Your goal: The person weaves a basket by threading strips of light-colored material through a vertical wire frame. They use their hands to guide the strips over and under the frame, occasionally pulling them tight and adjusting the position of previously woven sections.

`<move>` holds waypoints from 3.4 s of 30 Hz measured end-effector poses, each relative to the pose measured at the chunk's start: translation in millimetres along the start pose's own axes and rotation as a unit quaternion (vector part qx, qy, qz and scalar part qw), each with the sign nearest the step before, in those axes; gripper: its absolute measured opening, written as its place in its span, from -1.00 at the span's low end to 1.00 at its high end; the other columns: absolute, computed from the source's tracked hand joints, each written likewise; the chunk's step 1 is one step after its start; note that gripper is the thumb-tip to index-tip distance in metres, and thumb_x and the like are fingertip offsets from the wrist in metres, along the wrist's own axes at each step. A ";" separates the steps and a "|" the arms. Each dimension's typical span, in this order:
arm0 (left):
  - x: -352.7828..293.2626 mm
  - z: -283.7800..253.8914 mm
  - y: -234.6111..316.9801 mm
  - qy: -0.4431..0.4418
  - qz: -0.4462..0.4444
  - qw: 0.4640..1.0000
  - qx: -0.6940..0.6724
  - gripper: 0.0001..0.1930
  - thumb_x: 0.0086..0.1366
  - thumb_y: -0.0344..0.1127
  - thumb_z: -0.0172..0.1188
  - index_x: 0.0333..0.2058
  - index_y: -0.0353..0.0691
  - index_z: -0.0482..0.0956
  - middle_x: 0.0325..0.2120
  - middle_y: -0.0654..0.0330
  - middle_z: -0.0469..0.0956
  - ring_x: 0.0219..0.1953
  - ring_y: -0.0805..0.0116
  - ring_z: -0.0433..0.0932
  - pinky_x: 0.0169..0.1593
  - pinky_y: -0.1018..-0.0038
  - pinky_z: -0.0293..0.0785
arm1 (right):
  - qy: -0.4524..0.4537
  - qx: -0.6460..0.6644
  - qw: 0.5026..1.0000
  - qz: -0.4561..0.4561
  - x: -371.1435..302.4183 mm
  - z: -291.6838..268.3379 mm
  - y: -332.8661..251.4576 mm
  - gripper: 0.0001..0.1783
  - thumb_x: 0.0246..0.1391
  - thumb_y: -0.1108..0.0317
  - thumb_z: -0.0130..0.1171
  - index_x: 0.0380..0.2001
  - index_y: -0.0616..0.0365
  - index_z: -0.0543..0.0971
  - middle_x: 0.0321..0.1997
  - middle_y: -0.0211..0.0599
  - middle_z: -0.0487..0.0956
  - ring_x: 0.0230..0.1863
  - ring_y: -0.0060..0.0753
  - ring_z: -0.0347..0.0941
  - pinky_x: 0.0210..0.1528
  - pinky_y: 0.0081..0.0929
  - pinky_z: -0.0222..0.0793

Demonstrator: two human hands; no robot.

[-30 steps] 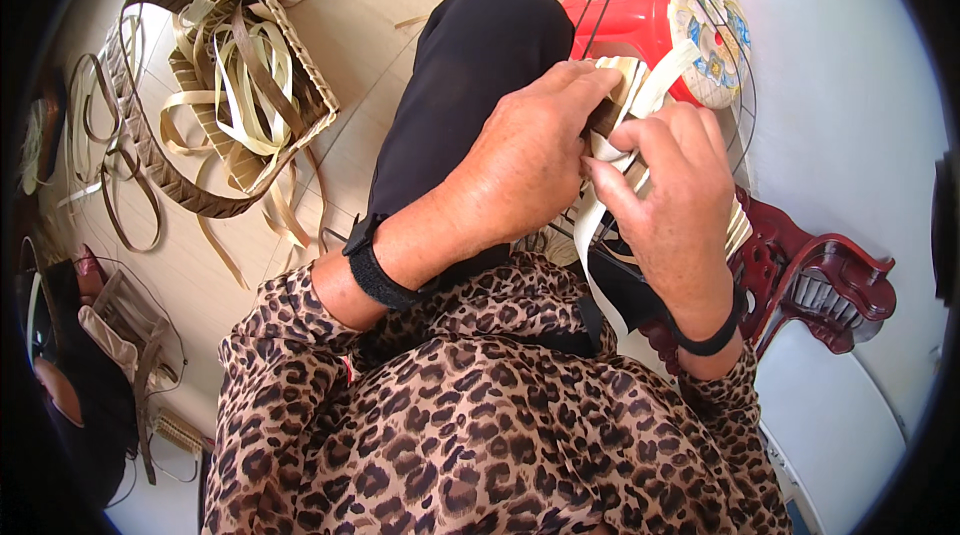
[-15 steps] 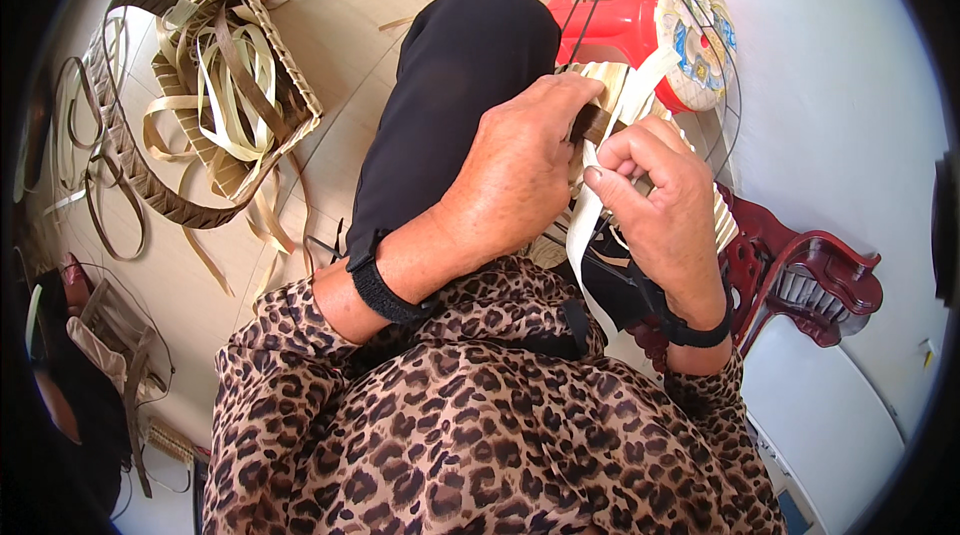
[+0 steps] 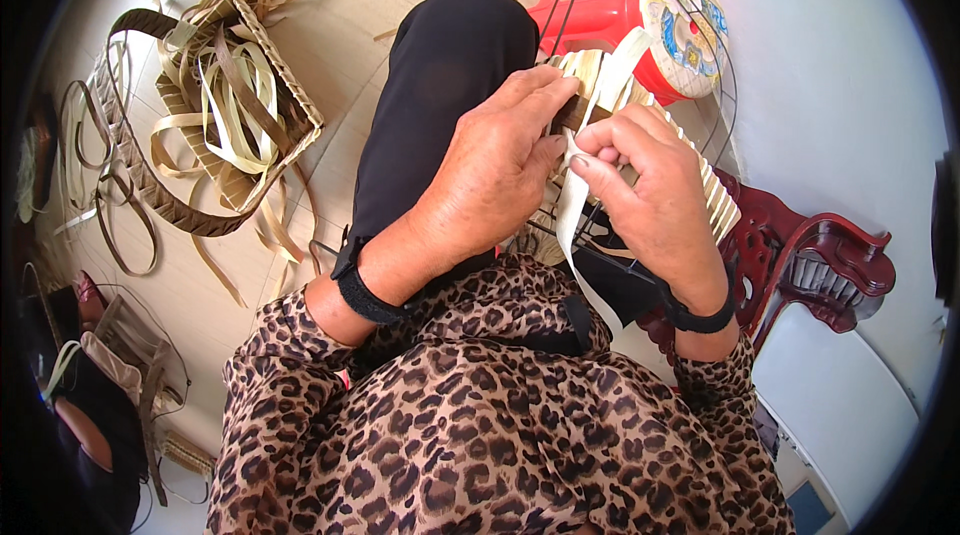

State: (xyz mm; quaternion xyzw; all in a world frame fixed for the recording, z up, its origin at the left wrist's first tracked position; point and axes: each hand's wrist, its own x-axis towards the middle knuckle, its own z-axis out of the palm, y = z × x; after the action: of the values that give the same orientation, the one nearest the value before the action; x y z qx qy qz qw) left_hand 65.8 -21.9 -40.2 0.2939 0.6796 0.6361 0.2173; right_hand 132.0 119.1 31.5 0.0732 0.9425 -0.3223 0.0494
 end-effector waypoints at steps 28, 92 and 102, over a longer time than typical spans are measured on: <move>-11.0 3.0 -1.1 0.079 0.055 0.989 0.112 -0.75 0.03 -0.66 0.13 -0.26 -0.33 0.48 -0.23 0.10 0.52 -0.43 0.37 0.51 -0.35 0.52 0.46 | 0.150 -0.002 0.985 0.080 14.5 -10.1 26.2 -0.72 0.01 0.40 0.13 -0.17 0.24 0.52 -0.30 -0.37 0.48 -0.30 -0.58 0.36 -0.19 -0.60 0.31; 88.2 -20.5 10.6 -0.065 -0.083 0.992 0.076 -0.92 0.16 -0.44 0.09 -0.42 -0.32 0.52 -0.65 0.29 0.50 -0.65 0.64 0.45 -0.65 0.71 0.24 | -0.092 0.140 0.986 0.011 64.8 -23.8 49.1 -0.79 -0.04 0.43 0.05 -0.36 0.28 0.61 -0.54 -0.30 0.58 -0.43 -0.53 0.49 -0.29 -0.60 0.40; 83.1 -14.7 13.6 -0.027 -0.102 0.993 0.056 -0.91 0.15 -0.44 0.07 -0.41 -0.34 0.50 -0.65 0.24 0.52 -0.66 0.59 0.49 -0.67 0.70 0.25 | -0.095 0.154 0.983 -0.021 64.9 -21.6 57.7 -0.77 -0.01 0.36 0.06 -0.33 0.26 0.59 -0.49 -0.33 0.58 -0.39 -0.56 0.48 -0.24 -0.59 0.38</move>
State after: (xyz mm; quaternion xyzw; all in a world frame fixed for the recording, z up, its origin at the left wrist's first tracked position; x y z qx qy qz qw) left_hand -3.3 23.7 -18.8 0.2518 0.7345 0.5633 0.2824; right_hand 76.9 184.4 4.8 0.0294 0.8740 -0.4699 0.1202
